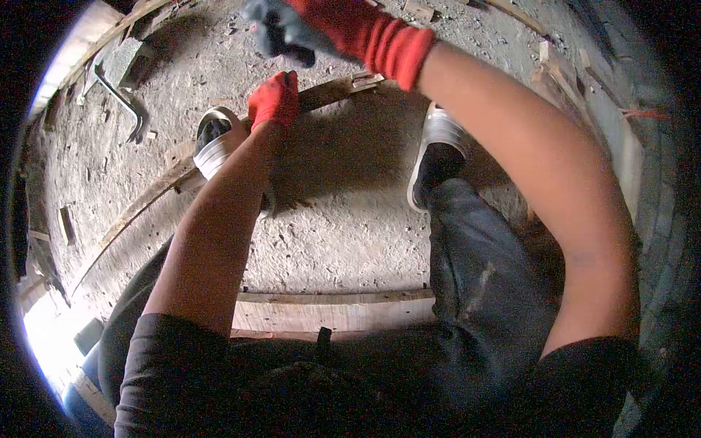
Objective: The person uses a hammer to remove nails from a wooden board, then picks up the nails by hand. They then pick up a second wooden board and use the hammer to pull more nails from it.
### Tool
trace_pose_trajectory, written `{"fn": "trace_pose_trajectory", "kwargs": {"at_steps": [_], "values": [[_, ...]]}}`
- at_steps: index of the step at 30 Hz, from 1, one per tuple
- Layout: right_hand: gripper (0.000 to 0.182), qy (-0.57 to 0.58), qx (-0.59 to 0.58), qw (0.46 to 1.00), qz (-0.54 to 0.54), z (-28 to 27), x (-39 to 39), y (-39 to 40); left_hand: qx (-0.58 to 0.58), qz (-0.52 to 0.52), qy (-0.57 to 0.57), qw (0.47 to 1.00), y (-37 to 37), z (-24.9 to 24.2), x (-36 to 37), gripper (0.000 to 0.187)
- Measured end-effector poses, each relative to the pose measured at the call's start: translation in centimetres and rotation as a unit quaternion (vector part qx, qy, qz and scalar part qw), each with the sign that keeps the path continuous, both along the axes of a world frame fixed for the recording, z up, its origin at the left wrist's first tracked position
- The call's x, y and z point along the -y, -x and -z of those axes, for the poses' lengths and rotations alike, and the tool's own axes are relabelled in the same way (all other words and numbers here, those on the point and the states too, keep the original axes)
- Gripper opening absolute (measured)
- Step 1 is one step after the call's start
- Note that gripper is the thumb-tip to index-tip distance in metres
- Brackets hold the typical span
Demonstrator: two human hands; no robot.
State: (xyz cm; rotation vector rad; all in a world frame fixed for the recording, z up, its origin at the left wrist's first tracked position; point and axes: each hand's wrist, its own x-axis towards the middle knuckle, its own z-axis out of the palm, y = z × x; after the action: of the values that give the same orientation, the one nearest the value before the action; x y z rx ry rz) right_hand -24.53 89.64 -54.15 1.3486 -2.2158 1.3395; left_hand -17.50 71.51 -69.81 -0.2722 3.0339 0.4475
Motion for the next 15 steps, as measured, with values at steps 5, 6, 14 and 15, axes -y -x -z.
{"fn": "trace_pose_trajectory", "kwargs": {"at_steps": [5,6,14,15], "values": [[0.025,0.174,0.469,0.852,-0.156,-7.6,-4.5,-0.8,0.012,-0.014,0.007,1.000,0.0,-0.1,-0.3,0.050],[0.022,0.265,0.468,0.828,-0.158,-7.0,-3.9,-1.5,0.002,-0.010,0.006,1.000,0.3,0.2,-0.1,0.050],[0.027,-0.165,0.057,0.979,0.103,-3.7,7.2,-2.5,-0.028,0.015,0.024,0.999,0.1,0.6,0.1,0.052],[0.044,-0.175,0.099,0.974,0.105,-3.4,8.9,-2.8,-0.028,0.014,0.024,0.999,0.2,0.8,0.2,0.052]]}}
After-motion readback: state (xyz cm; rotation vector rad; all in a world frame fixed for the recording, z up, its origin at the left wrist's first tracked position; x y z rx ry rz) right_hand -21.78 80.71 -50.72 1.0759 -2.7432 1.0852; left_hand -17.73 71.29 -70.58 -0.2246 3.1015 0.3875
